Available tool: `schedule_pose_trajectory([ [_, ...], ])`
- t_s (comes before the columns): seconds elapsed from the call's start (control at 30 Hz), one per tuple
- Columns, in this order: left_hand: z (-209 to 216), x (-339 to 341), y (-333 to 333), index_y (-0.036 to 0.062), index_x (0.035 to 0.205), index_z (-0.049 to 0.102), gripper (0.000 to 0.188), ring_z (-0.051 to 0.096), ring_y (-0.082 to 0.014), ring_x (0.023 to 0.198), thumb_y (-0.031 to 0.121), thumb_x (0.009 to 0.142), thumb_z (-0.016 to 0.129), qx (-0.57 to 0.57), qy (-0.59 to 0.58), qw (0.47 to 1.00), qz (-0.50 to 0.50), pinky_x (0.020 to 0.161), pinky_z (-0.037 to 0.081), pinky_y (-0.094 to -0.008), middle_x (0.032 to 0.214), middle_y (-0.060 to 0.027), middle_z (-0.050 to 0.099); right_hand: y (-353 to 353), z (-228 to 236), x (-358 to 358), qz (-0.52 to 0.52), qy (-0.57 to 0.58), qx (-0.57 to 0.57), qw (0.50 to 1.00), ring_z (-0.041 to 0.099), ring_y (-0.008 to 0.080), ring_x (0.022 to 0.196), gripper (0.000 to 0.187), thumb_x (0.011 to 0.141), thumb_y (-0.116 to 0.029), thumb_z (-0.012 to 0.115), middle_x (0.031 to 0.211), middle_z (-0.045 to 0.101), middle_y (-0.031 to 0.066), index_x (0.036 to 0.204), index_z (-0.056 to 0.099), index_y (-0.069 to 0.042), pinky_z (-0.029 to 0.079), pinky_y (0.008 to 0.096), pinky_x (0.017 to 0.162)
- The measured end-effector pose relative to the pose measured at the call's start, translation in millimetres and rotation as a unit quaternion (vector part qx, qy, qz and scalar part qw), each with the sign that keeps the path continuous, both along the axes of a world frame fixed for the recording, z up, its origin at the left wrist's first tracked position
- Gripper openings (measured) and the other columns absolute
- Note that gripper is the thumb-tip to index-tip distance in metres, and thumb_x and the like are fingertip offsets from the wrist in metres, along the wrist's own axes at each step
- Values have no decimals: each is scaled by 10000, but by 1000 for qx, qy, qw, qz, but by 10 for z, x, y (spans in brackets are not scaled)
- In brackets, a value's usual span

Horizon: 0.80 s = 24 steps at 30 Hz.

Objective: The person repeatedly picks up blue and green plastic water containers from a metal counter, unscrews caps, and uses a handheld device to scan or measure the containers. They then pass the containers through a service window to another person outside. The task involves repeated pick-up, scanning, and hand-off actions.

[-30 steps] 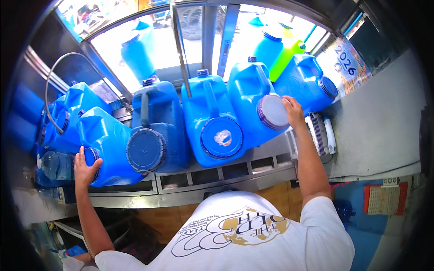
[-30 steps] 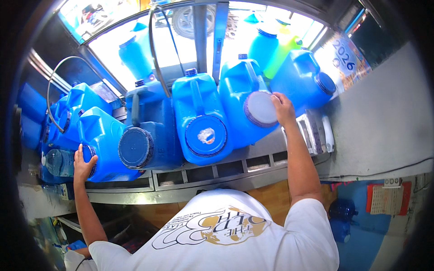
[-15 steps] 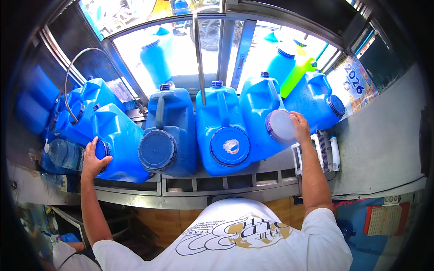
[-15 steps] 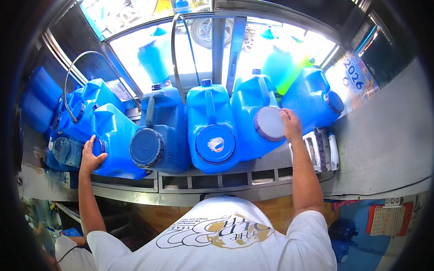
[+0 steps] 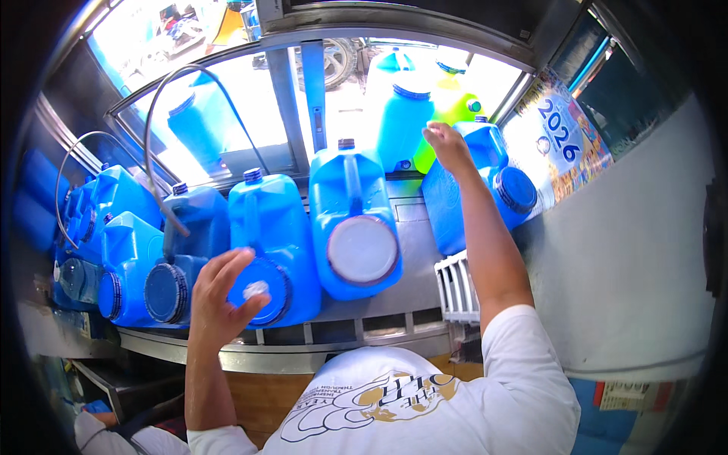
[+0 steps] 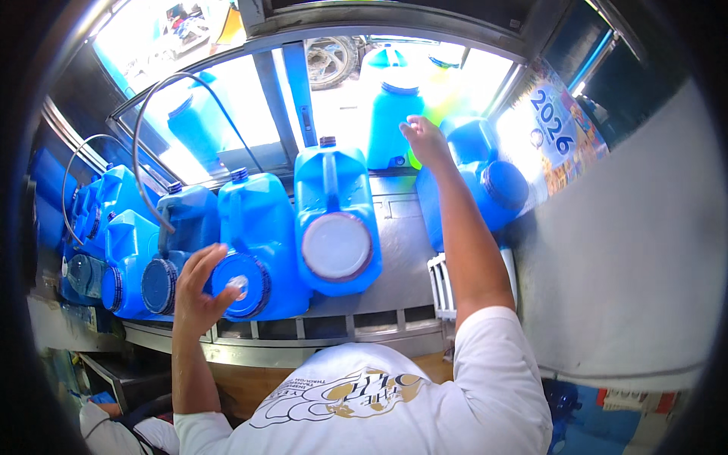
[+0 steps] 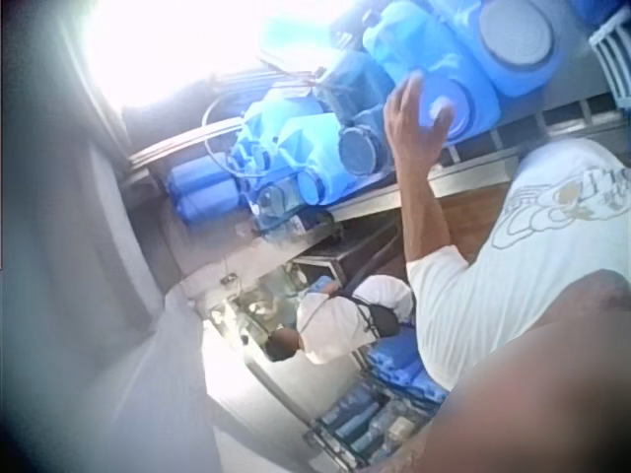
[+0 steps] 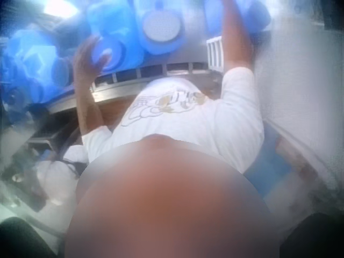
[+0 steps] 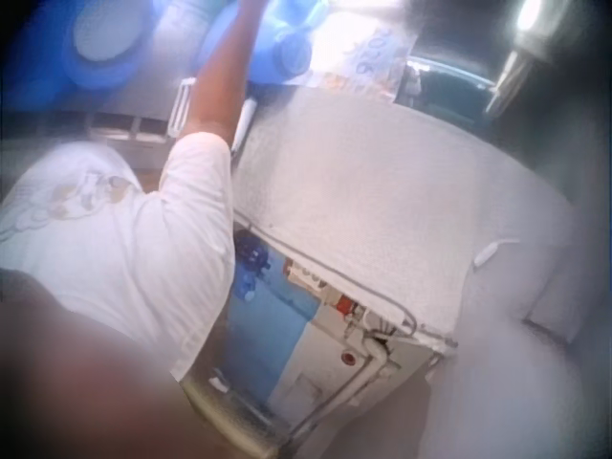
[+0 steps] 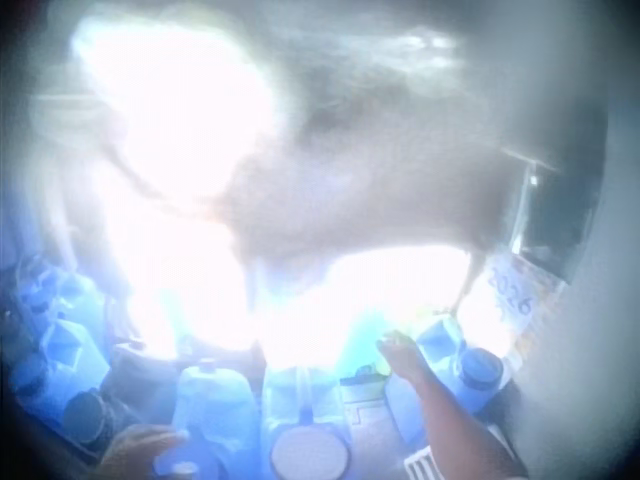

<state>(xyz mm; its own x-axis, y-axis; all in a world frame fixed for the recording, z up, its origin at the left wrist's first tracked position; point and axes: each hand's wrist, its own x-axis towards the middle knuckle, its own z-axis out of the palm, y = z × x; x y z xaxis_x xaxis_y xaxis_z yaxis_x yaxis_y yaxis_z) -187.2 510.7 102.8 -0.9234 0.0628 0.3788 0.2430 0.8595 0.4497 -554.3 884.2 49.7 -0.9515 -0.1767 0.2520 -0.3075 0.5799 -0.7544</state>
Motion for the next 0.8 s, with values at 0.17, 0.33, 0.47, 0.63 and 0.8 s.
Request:
schedule_pose_trajectory([
  [0.17,-258,-1248,324,120,1403,519,736,415,-400,1372,531,831,733,-79,-111,982,132,1117,353,-506,1470,-220,453,-187,110,-1268,-32,38,74,996,618,371,1182,537,916,-417,594,1262,649,226,1295,606,-38,473,431,1016],
  [0.33,-604,-1613,183,148,1455,467,797,258,-412,1468,603,839,691,-172,-158,947,219,1181,242,-557,1578,-196,295,-698,-22,-2312,-44,36,287,956,610,370,1191,537,924,-397,585,1306,626,209,1338,575,-57,465,433,1028],
  [0.47,-668,-1619,188,156,1413,495,764,304,-414,1438,502,792,776,-171,-92,959,209,1157,284,-543,1547,-203,315,-986,-211,-2856,-64,59,322,943,616,366,1181,539,927,-386,585,1326,614,202,1359,558,-64,469,432,1023],
  [0.63,-609,-1694,220,163,1385,506,801,327,-426,1414,482,723,825,-168,-121,954,215,1143,306,-540,1528,-204,329,-1080,-269,-3458,-100,112,357,922,622,362,1169,544,932,-371,585,1350,599,194,1385,537,-74,475,431,1016],
  [0.8,-555,-1672,191,189,1414,480,848,291,-425,1432,499,709,834,-167,-152,948,224,1136,302,-562,1547,-197,291,-1090,-217,-3781,-114,176,389,897,629,358,1156,551,937,-356,585,1375,585,186,1411,516,-83,481,431,1010],
])
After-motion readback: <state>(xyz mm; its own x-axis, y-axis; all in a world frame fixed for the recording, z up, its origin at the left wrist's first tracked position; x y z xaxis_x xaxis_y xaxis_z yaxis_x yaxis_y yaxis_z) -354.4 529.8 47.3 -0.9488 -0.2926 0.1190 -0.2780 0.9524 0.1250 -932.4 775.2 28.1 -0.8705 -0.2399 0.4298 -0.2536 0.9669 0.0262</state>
